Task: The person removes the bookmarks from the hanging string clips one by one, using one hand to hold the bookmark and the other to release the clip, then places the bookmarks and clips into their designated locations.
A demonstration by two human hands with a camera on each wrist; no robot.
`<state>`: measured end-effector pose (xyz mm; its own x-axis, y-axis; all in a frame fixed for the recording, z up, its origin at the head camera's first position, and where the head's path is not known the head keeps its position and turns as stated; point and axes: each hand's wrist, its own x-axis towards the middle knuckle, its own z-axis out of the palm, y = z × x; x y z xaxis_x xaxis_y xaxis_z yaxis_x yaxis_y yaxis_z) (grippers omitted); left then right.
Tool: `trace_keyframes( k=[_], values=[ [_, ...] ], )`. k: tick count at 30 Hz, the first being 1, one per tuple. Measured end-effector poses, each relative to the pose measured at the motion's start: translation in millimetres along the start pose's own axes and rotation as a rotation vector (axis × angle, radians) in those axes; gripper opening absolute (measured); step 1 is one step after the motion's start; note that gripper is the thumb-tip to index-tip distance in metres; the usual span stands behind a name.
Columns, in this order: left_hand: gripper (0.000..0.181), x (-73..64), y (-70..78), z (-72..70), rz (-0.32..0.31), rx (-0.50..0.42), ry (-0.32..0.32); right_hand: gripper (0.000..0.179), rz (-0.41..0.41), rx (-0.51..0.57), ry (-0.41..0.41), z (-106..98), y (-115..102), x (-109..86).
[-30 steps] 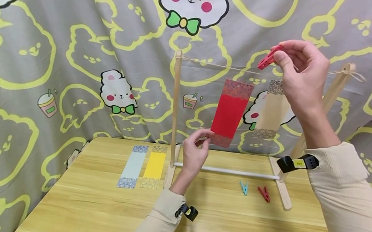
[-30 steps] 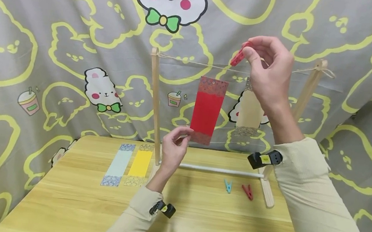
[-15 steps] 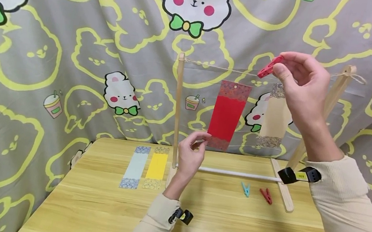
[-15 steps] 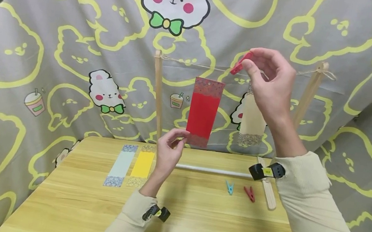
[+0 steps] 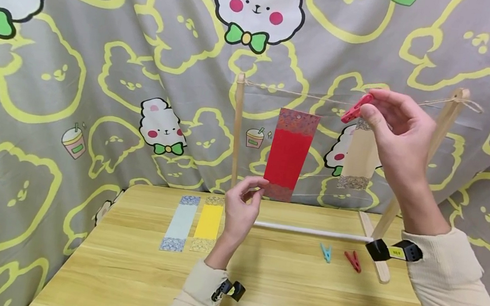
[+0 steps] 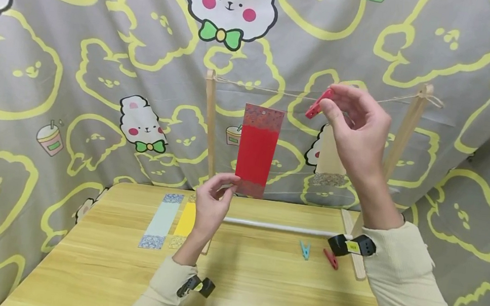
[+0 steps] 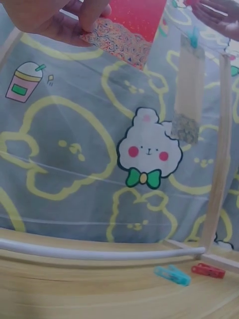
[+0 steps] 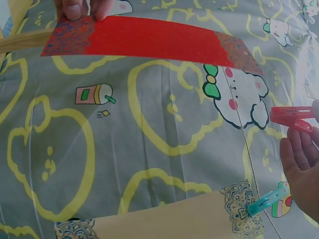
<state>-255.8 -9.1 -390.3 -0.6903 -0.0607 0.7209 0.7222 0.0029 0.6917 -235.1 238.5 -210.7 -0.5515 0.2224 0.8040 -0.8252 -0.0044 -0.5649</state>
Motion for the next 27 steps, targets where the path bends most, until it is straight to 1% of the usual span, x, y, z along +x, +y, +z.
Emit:
trace_keyframes(
  k=[4,9,12,14,18,21,23,27],
  values=[
    [0.028,-0.8,2.0,-5.6,-0.006,-0.002,-0.014,0.03,-0.02,0.002,0.012,-1.4,1.0,-6.4],
    [0.026,-1.9,3.9,-10.6,0.003,0.0,-0.006,0.029,-0.098,-0.062,-0.015,-6.1,5.2,-15.3],
    [0.026,-1.1,6.4,-13.5,0.02,-0.001,0.004,0.031,-0.087,-0.026,-0.009,-6.5,6.3,-19.3],
    [0.026,-0.7,10.3,-15.1,0.03,0.004,0.004,0.032,-0.072,-0.006,0.011,-7.0,6.3,-22.5],
    [0.024,0.5,23.7,-18.9,0.049,0.011,0.001,0.032,-0.061,0.006,0.035,-8.4,6.0,-28.6],
    [0.022,1.4,32.4,-22.7,0.053,0.015,0.001,0.032,-0.045,0.027,0.04,-9.0,6.6,-32.0],
    [0.022,1.4,32.6,-25.2,0.05,0.016,0.008,0.032,-0.048,0.011,0.026,-10.1,7.9,-34.0],
    [0.024,0.1,23.3,-30.4,0.031,0.023,0.028,0.03,-0.05,-0.001,0.017,-11.9,10.9,-38.8]
  ],
)
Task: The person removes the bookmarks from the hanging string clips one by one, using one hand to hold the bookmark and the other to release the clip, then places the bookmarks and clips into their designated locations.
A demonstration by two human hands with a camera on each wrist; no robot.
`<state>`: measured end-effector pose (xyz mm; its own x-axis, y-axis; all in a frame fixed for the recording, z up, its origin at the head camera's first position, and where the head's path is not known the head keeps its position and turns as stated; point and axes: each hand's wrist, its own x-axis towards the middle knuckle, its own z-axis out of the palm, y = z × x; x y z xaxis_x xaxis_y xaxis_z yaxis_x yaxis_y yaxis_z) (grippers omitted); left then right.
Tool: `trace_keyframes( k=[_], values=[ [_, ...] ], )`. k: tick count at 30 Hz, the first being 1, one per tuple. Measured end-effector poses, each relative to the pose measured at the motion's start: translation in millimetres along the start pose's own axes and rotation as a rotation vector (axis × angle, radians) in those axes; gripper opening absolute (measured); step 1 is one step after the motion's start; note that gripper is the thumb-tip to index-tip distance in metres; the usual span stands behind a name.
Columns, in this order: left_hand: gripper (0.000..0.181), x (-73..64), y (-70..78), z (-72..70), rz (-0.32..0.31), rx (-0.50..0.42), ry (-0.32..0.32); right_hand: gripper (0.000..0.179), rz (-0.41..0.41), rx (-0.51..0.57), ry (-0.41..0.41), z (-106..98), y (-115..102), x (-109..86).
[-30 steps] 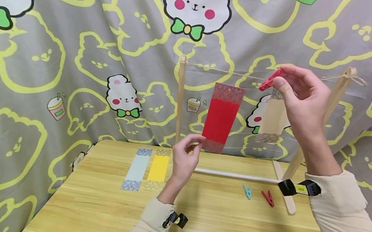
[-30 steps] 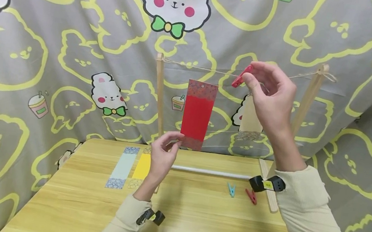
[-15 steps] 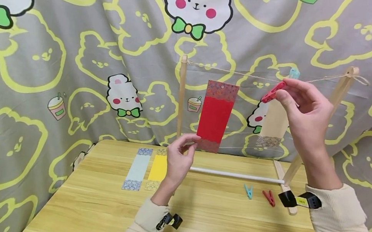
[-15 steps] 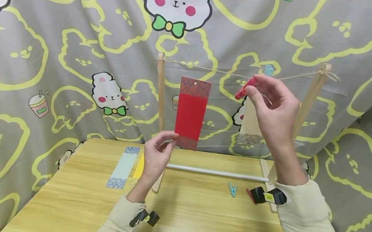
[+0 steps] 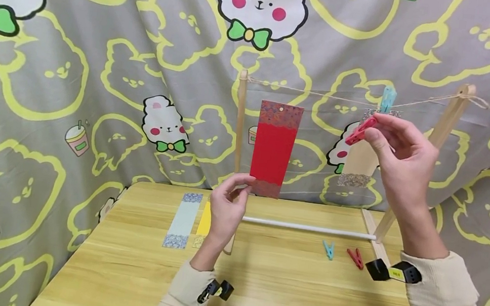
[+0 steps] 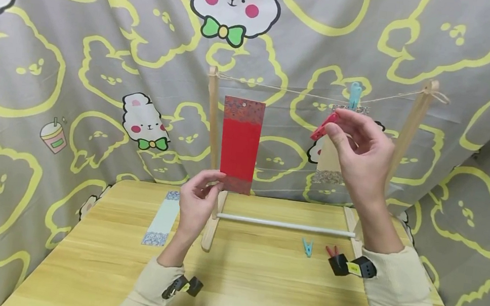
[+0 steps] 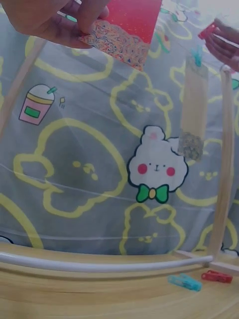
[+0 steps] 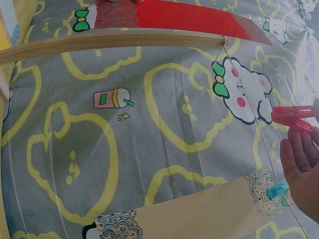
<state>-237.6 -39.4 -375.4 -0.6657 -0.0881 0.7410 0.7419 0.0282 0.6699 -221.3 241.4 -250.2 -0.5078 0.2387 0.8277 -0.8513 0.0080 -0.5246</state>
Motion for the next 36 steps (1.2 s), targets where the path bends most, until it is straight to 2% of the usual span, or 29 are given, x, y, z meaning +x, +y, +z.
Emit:
trace_keyframes(
  k=[7,22,28,36],
  values=[
    [0.024,-2.8,-8.3,-8.3,0.016,-0.006,0.007,0.031,0.037,0.079,0.044,-1.7,2.7,-9.3],
    [0.024,-5.5,-13.0,-29.0,0.026,0.0,0.045,0.031,0.056,0.03,0.073,-13.6,11.9,-32.3],
    [0.021,-7.2,-12.1,-36.8,0.018,0.001,0.05,0.031,0.059,0.079,0.084,-15.7,14.2,-39.2],
    [0.021,-6.9,-11.5,-46.2,0.013,0.007,0.056,0.033,0.056,0.078,0.103,-20.2,15.4,-48.7]
  ],
)
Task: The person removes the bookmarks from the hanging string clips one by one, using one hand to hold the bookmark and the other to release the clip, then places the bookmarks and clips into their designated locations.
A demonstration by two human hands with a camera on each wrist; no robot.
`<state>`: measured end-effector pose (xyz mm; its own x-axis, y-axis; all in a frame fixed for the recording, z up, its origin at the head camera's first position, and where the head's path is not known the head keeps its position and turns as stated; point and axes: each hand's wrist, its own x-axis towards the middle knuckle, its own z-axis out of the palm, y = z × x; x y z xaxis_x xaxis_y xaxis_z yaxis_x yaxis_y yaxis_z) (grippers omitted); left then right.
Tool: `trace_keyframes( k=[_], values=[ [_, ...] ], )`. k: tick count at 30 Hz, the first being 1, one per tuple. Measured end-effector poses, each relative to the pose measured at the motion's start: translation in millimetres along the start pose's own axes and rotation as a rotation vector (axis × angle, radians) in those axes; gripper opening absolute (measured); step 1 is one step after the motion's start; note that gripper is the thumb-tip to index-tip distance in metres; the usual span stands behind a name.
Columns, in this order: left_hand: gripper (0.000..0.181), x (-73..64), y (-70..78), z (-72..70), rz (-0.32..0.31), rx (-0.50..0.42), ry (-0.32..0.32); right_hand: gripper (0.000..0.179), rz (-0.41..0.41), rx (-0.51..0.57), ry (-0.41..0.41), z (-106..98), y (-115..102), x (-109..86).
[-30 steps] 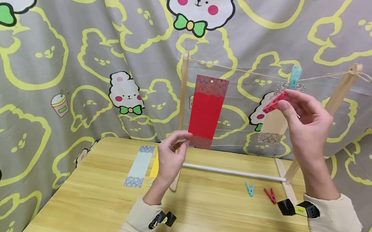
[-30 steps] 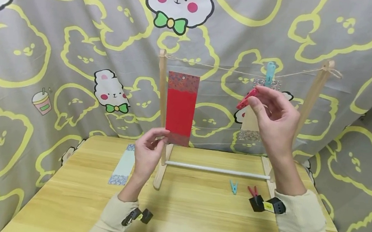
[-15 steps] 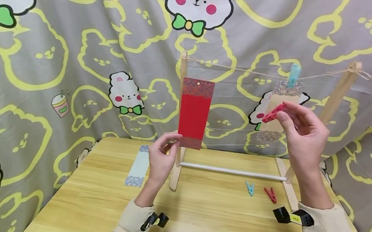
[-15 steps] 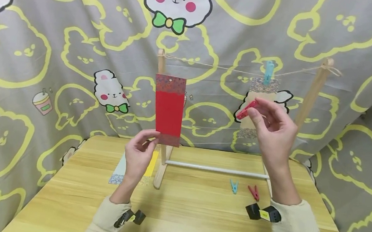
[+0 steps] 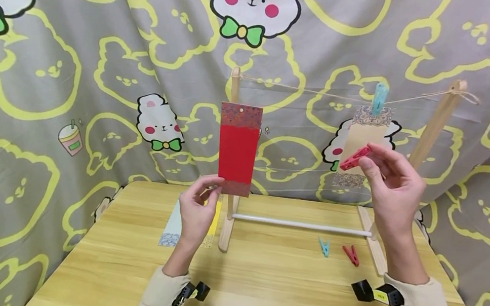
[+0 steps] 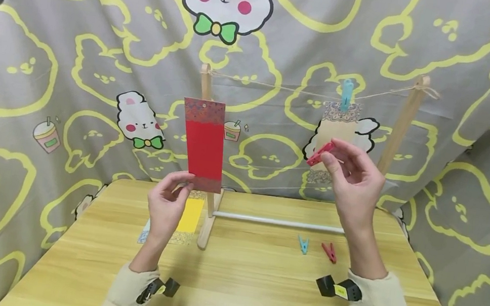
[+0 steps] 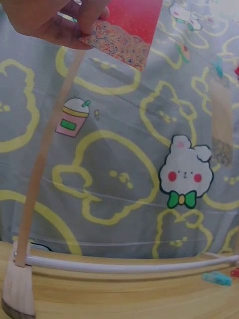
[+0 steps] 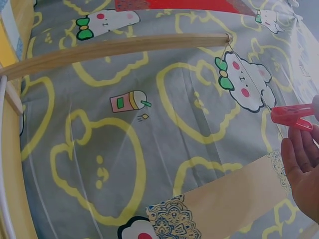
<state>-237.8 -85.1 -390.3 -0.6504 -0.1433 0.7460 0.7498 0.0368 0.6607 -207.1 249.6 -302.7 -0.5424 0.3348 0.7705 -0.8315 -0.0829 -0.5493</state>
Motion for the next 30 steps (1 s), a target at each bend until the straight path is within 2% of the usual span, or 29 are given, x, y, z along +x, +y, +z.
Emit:
trace_keyframes(
  k=[14,30],
  values=[
    [0.024,-1.7,-0.1,-24.3,0.02,0.028,0.031,0.032,-0.025,0.024,0.035,-2.4,3.1,-11.2],
    [0.022,-4.3,-0.9,-48.3,-0.016,0.066,0.083,0.033,-0.021,0.027,0.051,-8.3,6.7,-23.3]
  ],
)
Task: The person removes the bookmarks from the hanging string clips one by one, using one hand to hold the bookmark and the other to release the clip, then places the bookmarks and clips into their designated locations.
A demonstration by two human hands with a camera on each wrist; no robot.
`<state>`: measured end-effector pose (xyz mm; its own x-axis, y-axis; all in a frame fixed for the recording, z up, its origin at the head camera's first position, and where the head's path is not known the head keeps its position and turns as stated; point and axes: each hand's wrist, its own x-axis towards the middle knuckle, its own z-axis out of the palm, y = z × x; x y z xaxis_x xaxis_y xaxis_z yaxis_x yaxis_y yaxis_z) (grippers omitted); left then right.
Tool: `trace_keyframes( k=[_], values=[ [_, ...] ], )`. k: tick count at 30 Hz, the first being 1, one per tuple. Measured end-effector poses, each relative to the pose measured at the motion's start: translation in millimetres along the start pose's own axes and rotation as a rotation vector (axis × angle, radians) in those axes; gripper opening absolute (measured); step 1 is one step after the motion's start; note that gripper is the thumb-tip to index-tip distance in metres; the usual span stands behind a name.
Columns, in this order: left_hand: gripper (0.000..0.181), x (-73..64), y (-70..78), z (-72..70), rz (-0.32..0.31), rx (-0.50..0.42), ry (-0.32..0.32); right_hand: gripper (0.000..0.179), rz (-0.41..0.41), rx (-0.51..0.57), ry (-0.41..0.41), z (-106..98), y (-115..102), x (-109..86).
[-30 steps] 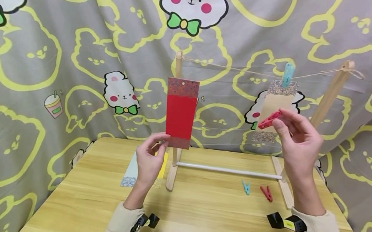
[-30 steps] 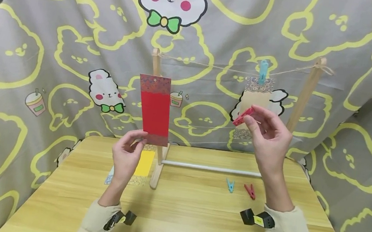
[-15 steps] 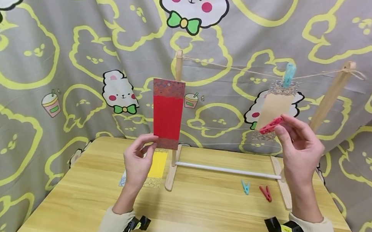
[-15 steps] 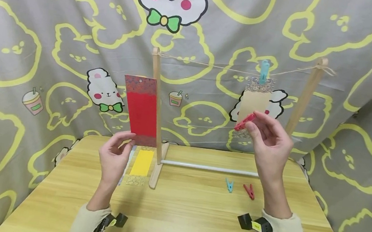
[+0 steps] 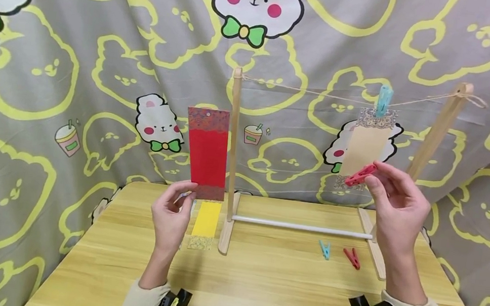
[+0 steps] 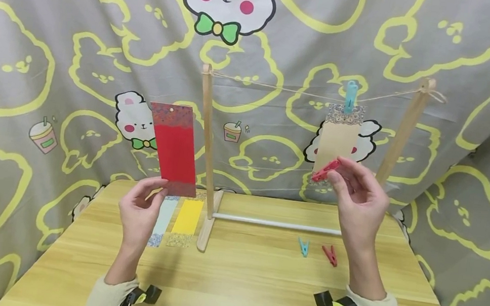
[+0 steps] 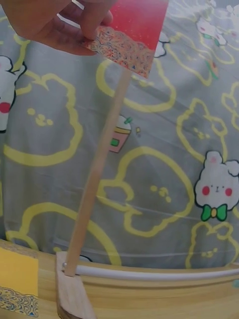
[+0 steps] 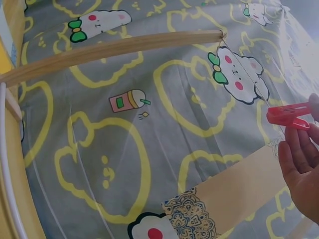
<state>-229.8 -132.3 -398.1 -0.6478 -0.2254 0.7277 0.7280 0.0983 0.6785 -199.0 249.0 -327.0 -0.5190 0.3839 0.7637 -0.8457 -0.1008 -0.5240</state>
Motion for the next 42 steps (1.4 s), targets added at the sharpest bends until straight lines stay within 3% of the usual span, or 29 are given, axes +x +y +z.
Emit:
trace_keyframes(
  k=[15,25,42],
  values=[
    [0.022,-1.2,-1.0,-19.8,-0.001,-0.003,0.041,0.032,0.015,0.007,-0.009,-6.7,4.4,-13.9],
    [0.021,1.7,-0.1,-22.5,-0.012,0.019,0.047,0.033,0.042,0.021,0.014,-15.1,6.1,-24.2],
    [0.02,9.2,-11.3,-38.5,-0.027,0.047,0.097,0.033,0.096,0.042,0.011,-25.0,9.3,-30.5]
  ],
)
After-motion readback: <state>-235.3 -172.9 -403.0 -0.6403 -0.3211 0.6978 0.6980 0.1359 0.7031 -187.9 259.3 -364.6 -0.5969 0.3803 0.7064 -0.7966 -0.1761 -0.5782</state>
